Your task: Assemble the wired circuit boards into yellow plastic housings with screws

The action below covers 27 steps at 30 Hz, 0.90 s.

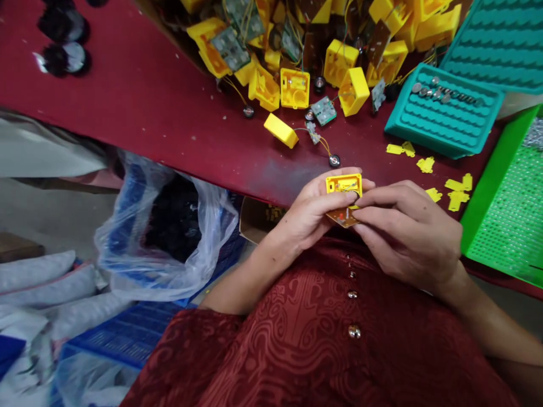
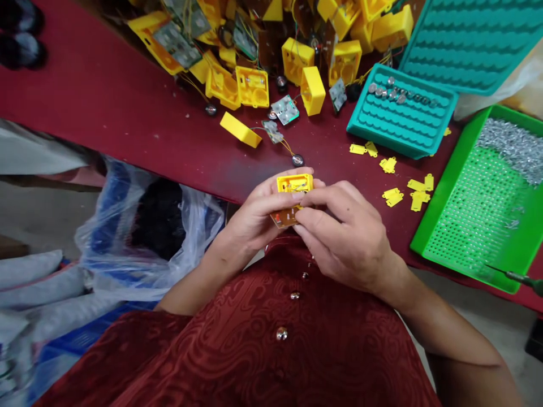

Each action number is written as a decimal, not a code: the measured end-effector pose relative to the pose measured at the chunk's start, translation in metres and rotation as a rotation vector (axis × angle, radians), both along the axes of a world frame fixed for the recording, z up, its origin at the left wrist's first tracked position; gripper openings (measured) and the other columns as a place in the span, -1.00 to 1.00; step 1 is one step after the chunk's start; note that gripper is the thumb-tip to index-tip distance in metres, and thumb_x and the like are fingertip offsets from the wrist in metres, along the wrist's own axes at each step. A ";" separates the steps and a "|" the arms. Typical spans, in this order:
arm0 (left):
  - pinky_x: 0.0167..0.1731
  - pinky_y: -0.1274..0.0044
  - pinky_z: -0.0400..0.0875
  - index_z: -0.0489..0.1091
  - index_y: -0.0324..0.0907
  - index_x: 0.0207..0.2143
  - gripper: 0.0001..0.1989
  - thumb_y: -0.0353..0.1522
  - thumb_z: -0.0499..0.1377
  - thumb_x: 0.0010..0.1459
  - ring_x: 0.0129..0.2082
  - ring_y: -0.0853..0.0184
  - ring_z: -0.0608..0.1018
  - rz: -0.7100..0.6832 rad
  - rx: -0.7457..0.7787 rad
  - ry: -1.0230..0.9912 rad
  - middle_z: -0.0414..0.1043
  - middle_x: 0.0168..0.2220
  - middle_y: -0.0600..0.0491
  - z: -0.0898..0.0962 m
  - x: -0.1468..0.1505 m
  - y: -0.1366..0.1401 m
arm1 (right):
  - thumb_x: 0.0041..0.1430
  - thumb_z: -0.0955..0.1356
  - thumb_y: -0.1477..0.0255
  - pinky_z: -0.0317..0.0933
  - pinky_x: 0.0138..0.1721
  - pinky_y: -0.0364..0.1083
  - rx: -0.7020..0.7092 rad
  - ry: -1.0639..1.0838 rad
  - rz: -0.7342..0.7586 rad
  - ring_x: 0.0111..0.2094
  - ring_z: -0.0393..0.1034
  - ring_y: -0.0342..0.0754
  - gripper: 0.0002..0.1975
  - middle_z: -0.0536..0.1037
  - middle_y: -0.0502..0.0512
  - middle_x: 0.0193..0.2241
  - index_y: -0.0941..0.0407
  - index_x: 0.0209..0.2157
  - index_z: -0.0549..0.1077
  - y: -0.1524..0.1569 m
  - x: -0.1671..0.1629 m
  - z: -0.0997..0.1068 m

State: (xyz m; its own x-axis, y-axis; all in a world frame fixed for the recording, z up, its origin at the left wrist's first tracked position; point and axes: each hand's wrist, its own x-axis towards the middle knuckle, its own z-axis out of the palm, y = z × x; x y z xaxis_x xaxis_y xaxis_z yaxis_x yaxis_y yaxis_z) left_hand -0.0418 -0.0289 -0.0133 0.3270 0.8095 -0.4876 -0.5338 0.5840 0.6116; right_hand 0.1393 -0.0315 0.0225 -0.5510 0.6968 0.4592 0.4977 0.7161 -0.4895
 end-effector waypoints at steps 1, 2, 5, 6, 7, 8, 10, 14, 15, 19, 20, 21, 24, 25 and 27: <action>-0.15 0.45 0.62 0.56 -0.15 -0.09 -0.62 -0.37 0.45 -0.01 -0.12 0.21 0.72 -0.018 0.008 -0.004 0.71 -0.09 0.00 0.000 0.000 0.000 | 0.35 0.42 0.51 0.50 -0.17 -0.04 -0.016 -0.002 -0.004 -0.21 0.58 -0.07 -0.90 0.69 0.06 -0.16 0.02 -0.17 0.56 -0.001 0.002 0.002; -0.15 0.44 0.63 0.57 -0.15 -0.09 -0.64 -0.38 0.43 0.00 -0.12 0.21 0.72 -0.036 0.011 -0.004 0.71 -0.11 0.00 0.001 -0.001 0.001 | 0.36 0.42 0.51 0.49 -0.17 -0.05 -0.032 -0.002 -0.002 -0.21 0.57 -0.08 -0.89 0.69 0.06 -0.16 0.02 -0.15 0.57 -0.001 0.004 0.004; -0.15 0.46 0.65 0.59 -0.16 -0.08 -0.64 -0.38 0.44 0.02 -0.19 0.25 0.71 -0.069 0.008 0.014 0.68 -0.18 0.02 0.003 -0.003 0.002 | 0.37 0.41 0.55 0.48 -0.14 -0.08 -0.052 -0.009 -0.007 -0.21 0.56 -0.10 -0.84 0.68 0.05 -0.17 0.02 -0.10 0.56 -0.001 0.009 0.008; -0.14 0.46 0.65 0.59 -0.15 -0.06 -0.61 -0.37 0.47 0.03 -0.21 0.27 0.71 -0.071 0.011 0.025 0.67 -0.19 0.04 0.004 -0.004 0.002 | 0.36 0.41 0.56 0.48 -0.13 -0.08 -0.054 -0.019 -0.021 -0.21 0.56 -0.10 -0.83 0.68 0.06 -0.18 0.02 -0.10 0.56 0.000 0.010 0.009; -0.12 0.45 0.66 0.58 -0.14 -0.04 -0.58 -0.36 0.50 0.03 -0.21 0.28 0.70 -0.069 0.022 0.034 0.67 -0.18 0.05 0.005 -0.004 0.003 | 0.36 0.41 0.57 0.47 -0.12 -0.08 -0.054 -0.031 -0.032 -0.21 0.55 -0.10 -0.82 0.67 0.06 -0.18 0.03 -0.09 0.56 0.000 0.011 0.009; -0.10 0.44 0.67 0.57 -0.14 -0.02 -0.55 -0.36 0.52 0.02 -0.20 0.29 0.70 -0.067 0.036 0.042 0.66 -0.17 0.06 0.005 -0.005 0.003 | 0.36 0.41 0.57 0.47 -0.12 -0.09 -0.052 -0.040 -0.040 -0.21 0.55 -0.09 -0.83 0.67 0.07 -0.18 0.04 -0.10 0.56 0.000 0.011 0.010; -0.07 0.43 0.67 0.56 -0.13 -0.02 -0.53 -0.35 0.55 0.00 -0.17 0.28 0.70 -0.070 0.067 0.053 0.67 -0.14 0.05 0.005 -0.006 0.004 | 0.36 0.42 0.57 0.46 -0.12 -0.08 -0.044 -0.057 -0.039 -0.21 0.54 -0.09 -0.85 0.67 0.08 -0.20 0.05 -0.12 0.56 0.001 0.012 0.010; -0.08 0.42 0.68 0.58 -0.12 -0.01 -0.60 -0.33 0.50 0.09 -0.12 0.23 0.72 -0.105 0.097 0.046 0.69 -0.11 0.02 0.005 -0.007 0.005 | 0.35 0.44 0.55 0.45 -0.14 -0.07 -0.019 -0.048 -0.043 -0.21 0.51 -0.08 -0.89 0.65 0.08 -0.21 0.06 -0.15 0.57 0.001 0.013 0.009; -0.07 0.41 0.68 0.58 -0.11 -0.01 -0.61 -0.32 0.49 0.10 -0.10 0.21 0.73 -0.109 0.105 0.051 0.69 -0.10 0.02 0.005 -0.007 0.005 | 0.34 0.44 0.54 0.45 -0.15 -0.07 -0.020 -0.050 -0.046 -0.21 0.50 -0.07 -0.89 0.65 0.07 -0.20 0.05 -0.14 0.57 0.001 0.013 0.009; -0.02 0.42 0.67 0.58 -0.09 0.00 -0.59 -0.37 0.48 0.07 -0.06 0.21 0.73 -0.074 0.134 0.077 0.70 -0.09 0.03 0.005 -0.004 0.006 | 0.37 0.42 0.54 0.47 -0.16 -0.06 -0.039 -0.100 -0.070 -0.23 0.52 -0.07 -0.87 0.65 0.07 -0.22 0.03 -0.13 0.59 0.000 0.013 0.011; -0.02 0.43 0.67 0.57 -0.09 0.00 -0.58 -0.39 0.48 0.07 -0.06 0.22 0.73 -0.061 0.135 0.076 0.70 -0.09 0.04 0.004 -0.004 0.007 | 0.38 0.41 0.53 0.48 -0.15 -0.05 -0.040 -0.111 -0.081 -0.23 0.53 -0.06 -0.86 0.66 0.08 -0.23 0.03 -0.13 0.60 0.000 0.013 0.011; -0.02 0.44 0.67 0.56 -0.08 0.00 -0.58 -0.40 0.47 0.06 -0.05 0.23 0.73 -0.052 0.133 0.075 0.70 -0.09 0.05 0.004 -0.003 0.007 | 0.38 0.41 0.53 0.49 -0.15 -0.04 -0.039 -0.112 -0.095 -0.23 0.54 -0.06 -0.86 0.66 0.08 -0.23 0.03 -0.12 0.60 0.000 0.012 0.011; -0.07 0.45 0.69 0.56 -0.08 0.02 -0.59 -0.40 0.42 0.08 -0.05 0.23 0.74 -0.078 0.111 0.071 0.69 -0.05 0.05 0.004 -0.004 0.008 | 0.41 0.38 0.51 0.51 -0.11 -0.01 -0.086 -0.105 -0.142 -0.20 0.58 -0.03 -0.84 0.66 0.08 -0.22 0.01 -0.12 0.62 0.001 0.012 0.010; -0.09 0.46 0.70 0.56 -0.09 0.03 -0.59 -0.39 0.39 0.09 -0.04 0.22 0.74 -0.091 0.104 0.066 0.69 -0.03 0.05 0.004 -0.004 0.008 | 0.41 0.38 0.50 0.52 -0.10 0.01 -0.103 -0.101 -0.150 -0.18 0.59 -0.02 -0.83 0.67 0.09 -0.21 0.00 -0.12 0.62 0.002 0.012 0.009; -0.12 0.46 0.71 0.56 -0.11 0.04 -0.58 -0.38 0.34 0.09 -0.01 0.20 0.73 -0.105 0.099 0.064 0.68 0.01 0.03 0.005 -0.006 0.007 | 0.42 0.37 0.49 0.51 -0.11 0.02 -0.115 -0.094 -0.151 -0.18 0.60 0.00 -0.84 0.67 0.11 -0.21 0.03 -0.13 0.63 0.004 0.012 0.007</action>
